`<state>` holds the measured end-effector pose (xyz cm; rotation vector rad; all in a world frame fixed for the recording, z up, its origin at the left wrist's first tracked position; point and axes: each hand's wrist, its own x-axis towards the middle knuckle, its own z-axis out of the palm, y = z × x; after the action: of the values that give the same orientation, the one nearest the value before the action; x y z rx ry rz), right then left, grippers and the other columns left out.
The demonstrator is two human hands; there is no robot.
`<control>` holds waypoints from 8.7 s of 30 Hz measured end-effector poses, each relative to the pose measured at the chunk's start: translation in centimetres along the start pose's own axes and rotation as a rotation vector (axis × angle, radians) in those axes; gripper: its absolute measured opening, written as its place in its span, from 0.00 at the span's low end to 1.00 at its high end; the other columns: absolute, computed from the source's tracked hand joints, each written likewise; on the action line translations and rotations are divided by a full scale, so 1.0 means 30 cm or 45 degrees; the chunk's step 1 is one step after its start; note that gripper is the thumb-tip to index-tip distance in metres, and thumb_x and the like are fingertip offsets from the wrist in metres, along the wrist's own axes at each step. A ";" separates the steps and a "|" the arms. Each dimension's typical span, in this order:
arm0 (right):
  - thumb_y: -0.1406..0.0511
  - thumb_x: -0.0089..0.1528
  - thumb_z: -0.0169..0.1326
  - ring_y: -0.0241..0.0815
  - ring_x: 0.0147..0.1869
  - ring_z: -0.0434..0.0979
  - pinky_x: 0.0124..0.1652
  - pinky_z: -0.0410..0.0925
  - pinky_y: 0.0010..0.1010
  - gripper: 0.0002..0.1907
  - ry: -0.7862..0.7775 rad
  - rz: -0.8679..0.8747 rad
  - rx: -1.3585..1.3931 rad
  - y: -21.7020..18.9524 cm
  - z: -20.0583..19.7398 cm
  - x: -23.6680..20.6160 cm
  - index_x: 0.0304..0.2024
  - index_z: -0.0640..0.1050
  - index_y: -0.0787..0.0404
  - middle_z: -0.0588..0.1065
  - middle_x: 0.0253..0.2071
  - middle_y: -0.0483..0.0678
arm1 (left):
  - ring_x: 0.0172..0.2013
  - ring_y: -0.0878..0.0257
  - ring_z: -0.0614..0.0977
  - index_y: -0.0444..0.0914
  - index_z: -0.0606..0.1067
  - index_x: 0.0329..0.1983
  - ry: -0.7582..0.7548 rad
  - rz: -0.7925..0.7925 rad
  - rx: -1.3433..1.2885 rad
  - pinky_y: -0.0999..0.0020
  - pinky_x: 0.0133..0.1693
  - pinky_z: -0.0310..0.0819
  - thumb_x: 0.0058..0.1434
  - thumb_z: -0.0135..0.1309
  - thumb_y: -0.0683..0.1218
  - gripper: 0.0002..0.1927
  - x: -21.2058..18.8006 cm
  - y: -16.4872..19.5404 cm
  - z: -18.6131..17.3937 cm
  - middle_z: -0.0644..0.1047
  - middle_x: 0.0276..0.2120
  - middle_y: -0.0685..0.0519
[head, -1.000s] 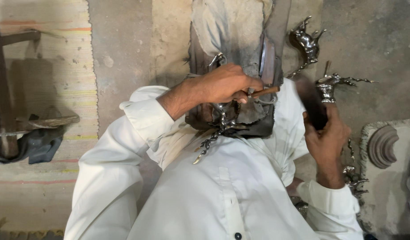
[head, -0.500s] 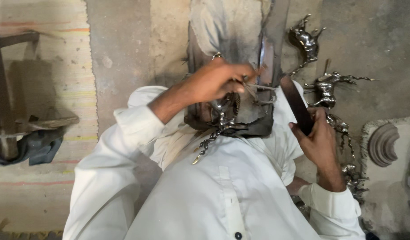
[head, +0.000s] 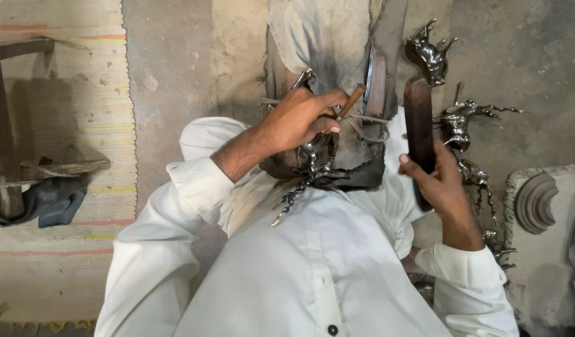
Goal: The person sits on the floor with a silver metal horse figurine held against a leather sandbag cushion on their lap. They hold a small punch against the figurine's surface and strike it with a wooden mallet, repositioning the punch repeatedly to work the metal, then turn the figurine over and continue hammering other areas.
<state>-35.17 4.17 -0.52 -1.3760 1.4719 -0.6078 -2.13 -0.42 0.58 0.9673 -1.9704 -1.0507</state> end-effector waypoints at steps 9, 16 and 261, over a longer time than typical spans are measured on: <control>0.65 0.64 0.62 0.49 0.31 0.80 0.37 0.71 0.39 0.21 0.148 -0.483 -1.157 -0.363 -0.116 0.084 0.59 0.74 0.60 0.78 0.32 0.55 | 0.41 0.52 0.88 0.36 0.73 0.51 0.053 -0.069 0.069 0.58 0.39 0.81 0.60 0.64 0.41 0.18 -0.008 -0.012 0.024 0.84 0.36 0.44; 0.67 0.65 0.63 0.51 0.35 0.81 0.42 0.70 0.41 0.20 0.142 -0.690 -1.256 -0.421 -0.115 0.083 0.58 0.75 0.59 0.78 0.34 0.52 | 0.42 0.52 0.88 0.37 0.73 0.49 0.142 -0.055 0.093 0.58 0.39 0.81 0.61 0.65 0.45 0.17 -0.033 -0.021 0.041 0.84 0.36 0.45; 0.66 0.58 0.65 0.48 0.33 0.78 0.35 0.69 0.41 0.17 -0.004 -1.023 -1.721 -0.622 -0.065 0.170 0.48 0.77 0.57 0.77 0.31 0.48 | 0.42 0.46 0.86 0.35 0.70 0.51 0.601 -0.191 0.145 0.55 0.40 0.80 0.64 0.63 0.42 0.17 -0.149 0.011 0.148 0.84 0.40 0.44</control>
<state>-27.96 -5.40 14.80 -3.0672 1.2487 0.0466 -3.74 5.08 -2.06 1.3066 -1.5974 -0.7077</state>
